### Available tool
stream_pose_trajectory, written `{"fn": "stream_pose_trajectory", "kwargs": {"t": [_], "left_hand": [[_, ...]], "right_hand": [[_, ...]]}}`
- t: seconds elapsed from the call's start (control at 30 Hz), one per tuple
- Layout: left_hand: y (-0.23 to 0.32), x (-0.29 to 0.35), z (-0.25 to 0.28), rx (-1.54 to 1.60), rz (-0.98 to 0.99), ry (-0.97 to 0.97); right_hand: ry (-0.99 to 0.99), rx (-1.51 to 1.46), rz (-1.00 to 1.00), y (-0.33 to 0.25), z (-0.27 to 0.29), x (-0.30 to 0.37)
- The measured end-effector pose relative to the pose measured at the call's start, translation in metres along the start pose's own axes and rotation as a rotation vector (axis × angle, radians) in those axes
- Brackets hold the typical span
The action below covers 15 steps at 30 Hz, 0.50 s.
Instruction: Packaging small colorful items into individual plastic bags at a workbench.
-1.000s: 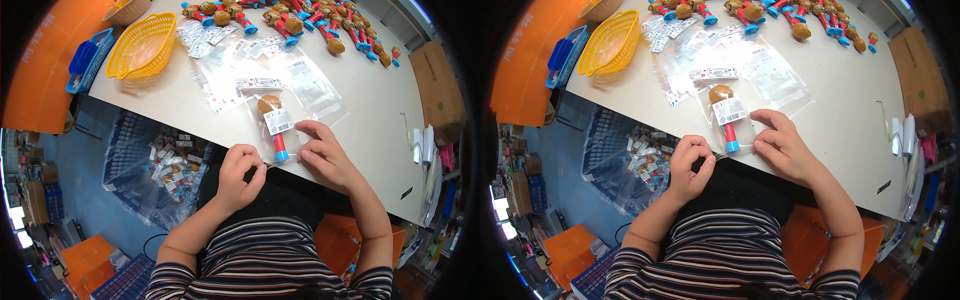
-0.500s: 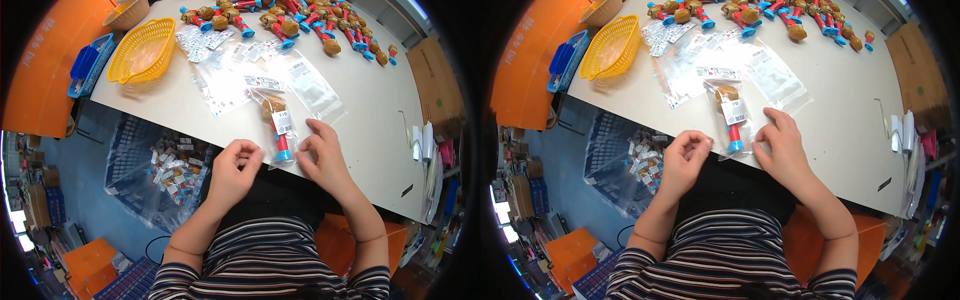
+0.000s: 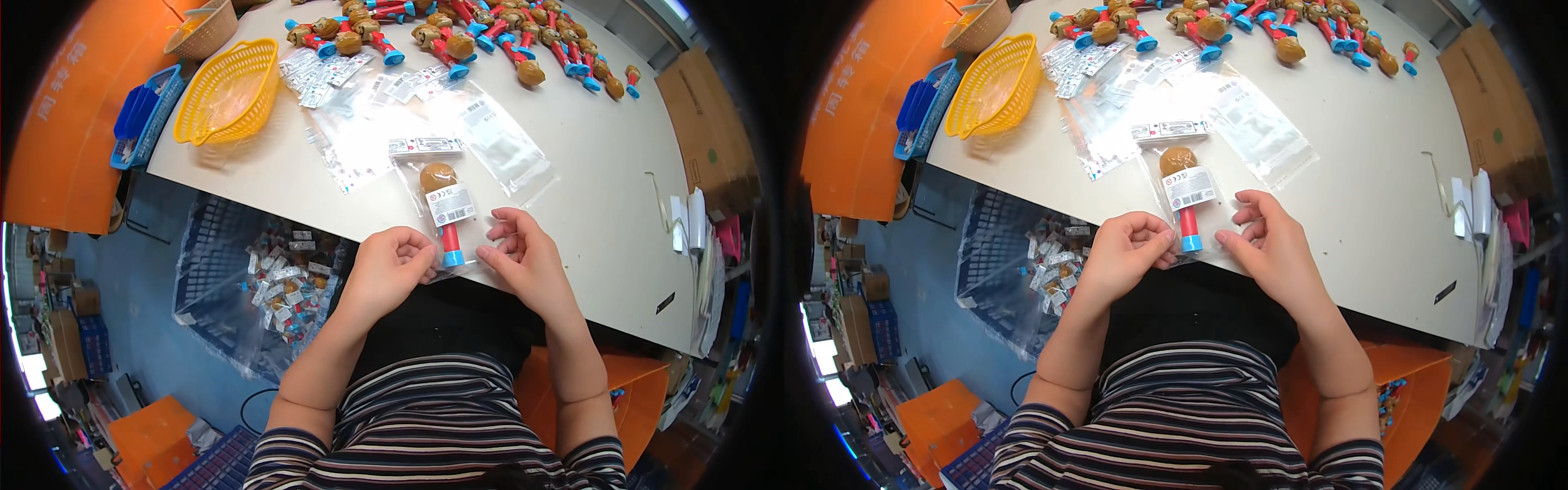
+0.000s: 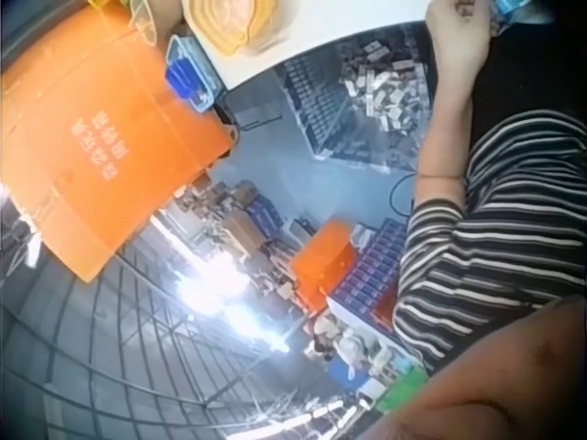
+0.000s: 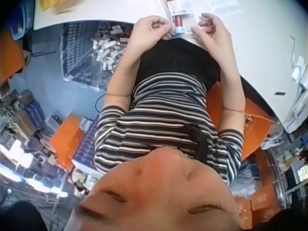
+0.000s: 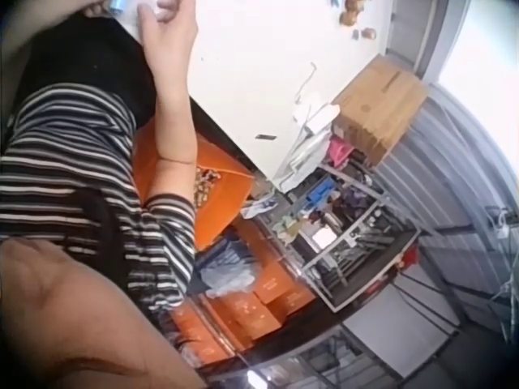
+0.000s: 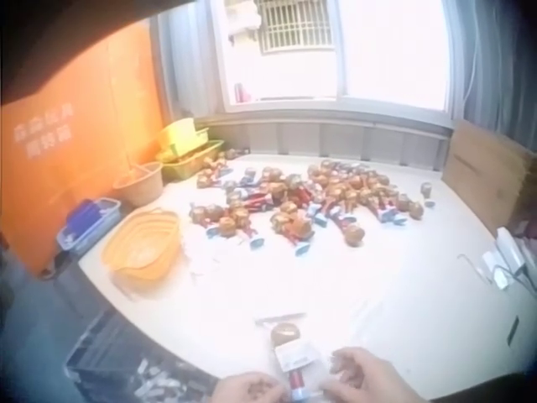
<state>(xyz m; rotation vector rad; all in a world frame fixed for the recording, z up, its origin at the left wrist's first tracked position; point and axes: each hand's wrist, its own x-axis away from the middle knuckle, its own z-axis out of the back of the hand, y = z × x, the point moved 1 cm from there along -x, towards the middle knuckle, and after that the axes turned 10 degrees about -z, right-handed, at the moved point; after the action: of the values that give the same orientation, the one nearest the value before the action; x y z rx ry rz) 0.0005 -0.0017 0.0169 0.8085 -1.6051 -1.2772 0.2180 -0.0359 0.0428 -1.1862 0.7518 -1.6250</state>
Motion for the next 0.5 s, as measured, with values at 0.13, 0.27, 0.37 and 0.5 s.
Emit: {"fn": "stream_pose_trajectory", "kwargs": {"t": [0.13,0.27,0.37,0.5], "left_hand": [[-0.006,0.004,-0.001,0.1,-0.036,-0.016],[-0.011,0.01,-0.002,0.097,-0.097,0.008],[-0.016,0.012,0.003,0.123,-0.134,0.013],[-0.019,0.02,0.001,0.02,-0.187,0.029]], "right_hand": [[-0.203,-0.242,-0.13,0.007,0.006,-0.008],[-0.2,-0.311,-0.107,0.012,0.007,-0.013],[-0.219,-0.35,-0.102,0.012,0.007,-0.013],[-0.227,-0.342,-0.128,0.012,0.007,-0.014]]}}
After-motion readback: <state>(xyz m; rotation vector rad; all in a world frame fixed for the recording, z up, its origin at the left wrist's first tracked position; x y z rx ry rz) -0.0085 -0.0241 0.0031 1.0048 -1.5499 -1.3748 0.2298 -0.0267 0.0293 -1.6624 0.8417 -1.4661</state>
